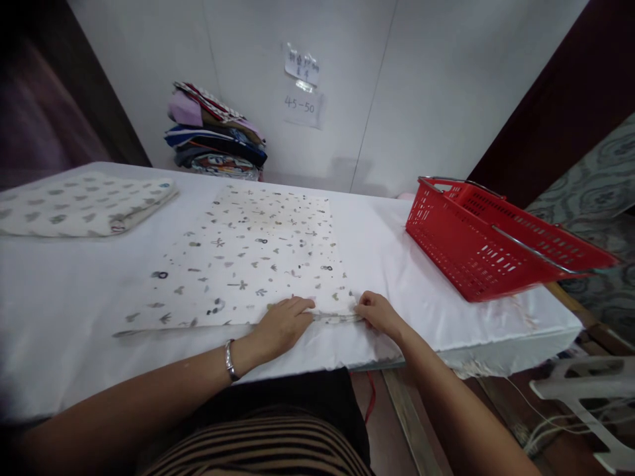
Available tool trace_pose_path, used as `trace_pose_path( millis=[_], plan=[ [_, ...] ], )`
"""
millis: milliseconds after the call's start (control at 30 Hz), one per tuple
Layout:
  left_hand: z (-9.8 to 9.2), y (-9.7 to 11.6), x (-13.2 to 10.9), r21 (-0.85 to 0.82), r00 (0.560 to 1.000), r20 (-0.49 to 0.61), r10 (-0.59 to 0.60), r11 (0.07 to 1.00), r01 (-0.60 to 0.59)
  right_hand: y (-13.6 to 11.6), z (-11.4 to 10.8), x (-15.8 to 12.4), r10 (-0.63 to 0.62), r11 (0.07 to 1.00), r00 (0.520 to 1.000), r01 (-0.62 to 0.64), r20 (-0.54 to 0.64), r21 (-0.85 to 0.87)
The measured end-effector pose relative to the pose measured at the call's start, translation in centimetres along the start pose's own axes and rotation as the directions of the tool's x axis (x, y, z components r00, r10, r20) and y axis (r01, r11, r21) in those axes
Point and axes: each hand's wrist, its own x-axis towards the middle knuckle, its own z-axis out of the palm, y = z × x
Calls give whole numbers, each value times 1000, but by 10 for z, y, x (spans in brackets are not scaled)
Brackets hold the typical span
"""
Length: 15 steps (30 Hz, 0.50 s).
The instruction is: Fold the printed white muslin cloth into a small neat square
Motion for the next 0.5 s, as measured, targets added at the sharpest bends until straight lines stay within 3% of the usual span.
trace_pose_path(
  millis=[200, 333, 500],
  plan=[
    [4, 1, 4, -11, 1000, 11, -12, 1000, 12, 0, 1, 0, -2, 1000, 1000, 2, -14, -11],
    [4, 2, 1, 8, 998, 35, 57, 998, -57, 5, 3, 0, -36, 999, 997, 34, -64, -36],
    [2, 1, 0, 53, 995, 77, 71, 996, -75, 5, 8, -4, -132, 967, 982, 98, -136, -234]
  ],
)
